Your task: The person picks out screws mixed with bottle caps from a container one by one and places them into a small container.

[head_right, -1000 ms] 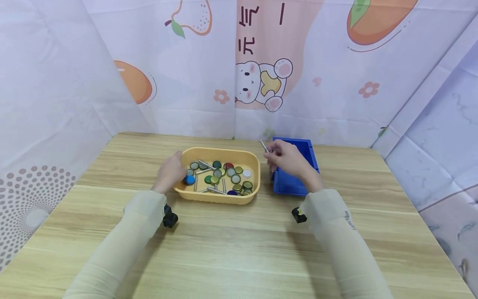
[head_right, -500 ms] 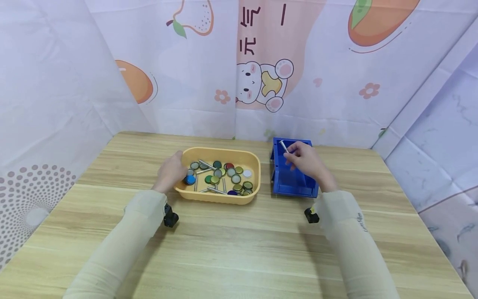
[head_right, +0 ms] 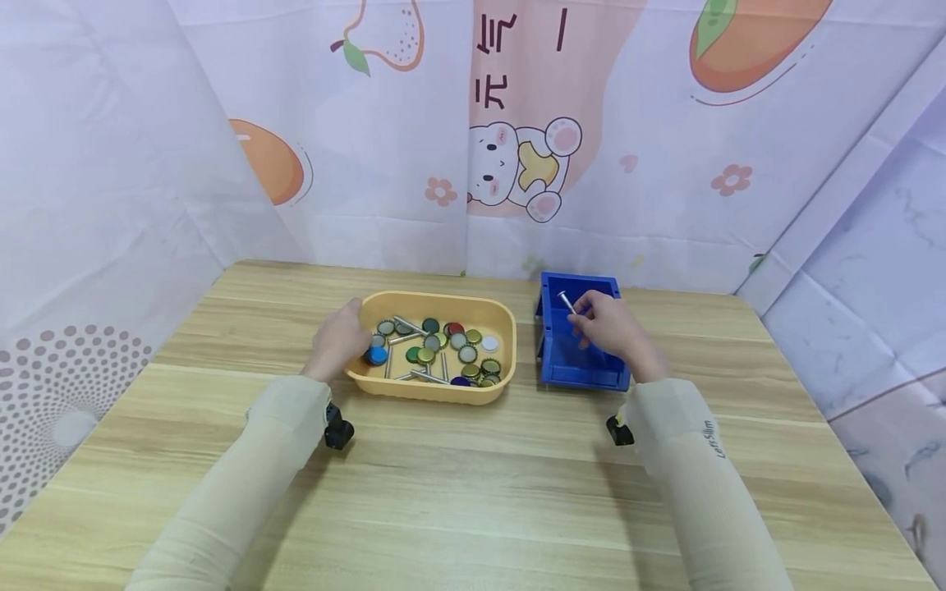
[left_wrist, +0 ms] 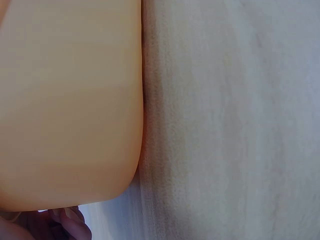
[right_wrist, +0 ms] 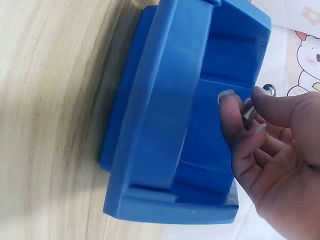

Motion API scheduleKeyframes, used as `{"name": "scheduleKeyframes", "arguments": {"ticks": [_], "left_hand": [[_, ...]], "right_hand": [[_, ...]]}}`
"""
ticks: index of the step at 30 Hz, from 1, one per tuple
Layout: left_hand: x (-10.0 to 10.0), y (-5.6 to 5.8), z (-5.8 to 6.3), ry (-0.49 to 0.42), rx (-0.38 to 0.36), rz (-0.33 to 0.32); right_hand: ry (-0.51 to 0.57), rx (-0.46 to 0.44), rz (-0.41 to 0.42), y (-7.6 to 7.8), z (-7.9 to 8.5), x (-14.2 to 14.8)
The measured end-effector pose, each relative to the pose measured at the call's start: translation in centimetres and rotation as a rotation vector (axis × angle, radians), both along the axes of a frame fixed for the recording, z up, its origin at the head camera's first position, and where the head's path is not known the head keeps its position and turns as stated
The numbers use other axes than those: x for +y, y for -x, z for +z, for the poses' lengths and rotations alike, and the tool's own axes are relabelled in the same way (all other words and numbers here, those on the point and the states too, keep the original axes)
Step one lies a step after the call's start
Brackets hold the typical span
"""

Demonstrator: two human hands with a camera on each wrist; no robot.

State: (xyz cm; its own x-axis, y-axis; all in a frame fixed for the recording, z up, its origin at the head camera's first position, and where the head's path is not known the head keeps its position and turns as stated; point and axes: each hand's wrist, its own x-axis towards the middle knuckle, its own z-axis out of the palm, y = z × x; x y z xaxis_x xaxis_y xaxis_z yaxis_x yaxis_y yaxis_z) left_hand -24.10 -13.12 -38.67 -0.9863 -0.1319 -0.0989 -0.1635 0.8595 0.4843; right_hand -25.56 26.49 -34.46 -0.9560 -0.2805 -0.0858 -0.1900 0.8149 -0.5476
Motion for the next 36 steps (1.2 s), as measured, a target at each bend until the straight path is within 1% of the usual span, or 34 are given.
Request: {"name": "scheduleKeyframes", "arguments": {"ticks": [4,6,12,17,21,25,30,36], "left_hand": [[0.1,0.0,0.0,0.000,0.003,-0.004],[0.1,0.0,0.0,-0.003,0.000,-0.004],[0.1,0.0,0.0,0.000,-0.002,-0.003],[0.1,0.0,0.0,-0.002,0.004,-0.003],[0.1,0.0,0.0,-0.004,0.005,-0.002],[0.1,0.0,0.1,-0.005,0.000,-0.001],[0.1,0.0,0.1,-0.007,-0.005,0.002],[0.1,0.0,0.1,-0.004,-0.005,0.003]], "right_hand": [[-0.030,-0.006,-0.007,-0.1,-0.1,-0.1],[-0.066,0.000,-0.005,-0.2,-0.2,-0.1],[-0.172,0.053,0.010,-0.3,-0.5,-0.2],[-0.179,0.074,0.021,-0.3,-0.5,-0.2],[-0.182,0.128,0.026,-0.1,-0.2,-0.4],[-0.166,0.164,0.020,-0.1,0.4,-0.9],[-0.159,0.210,0.020,-0.1,1.6,-2.2],[-0.161,0.199,0.037,-0.1,3.0,-4.2]]}}
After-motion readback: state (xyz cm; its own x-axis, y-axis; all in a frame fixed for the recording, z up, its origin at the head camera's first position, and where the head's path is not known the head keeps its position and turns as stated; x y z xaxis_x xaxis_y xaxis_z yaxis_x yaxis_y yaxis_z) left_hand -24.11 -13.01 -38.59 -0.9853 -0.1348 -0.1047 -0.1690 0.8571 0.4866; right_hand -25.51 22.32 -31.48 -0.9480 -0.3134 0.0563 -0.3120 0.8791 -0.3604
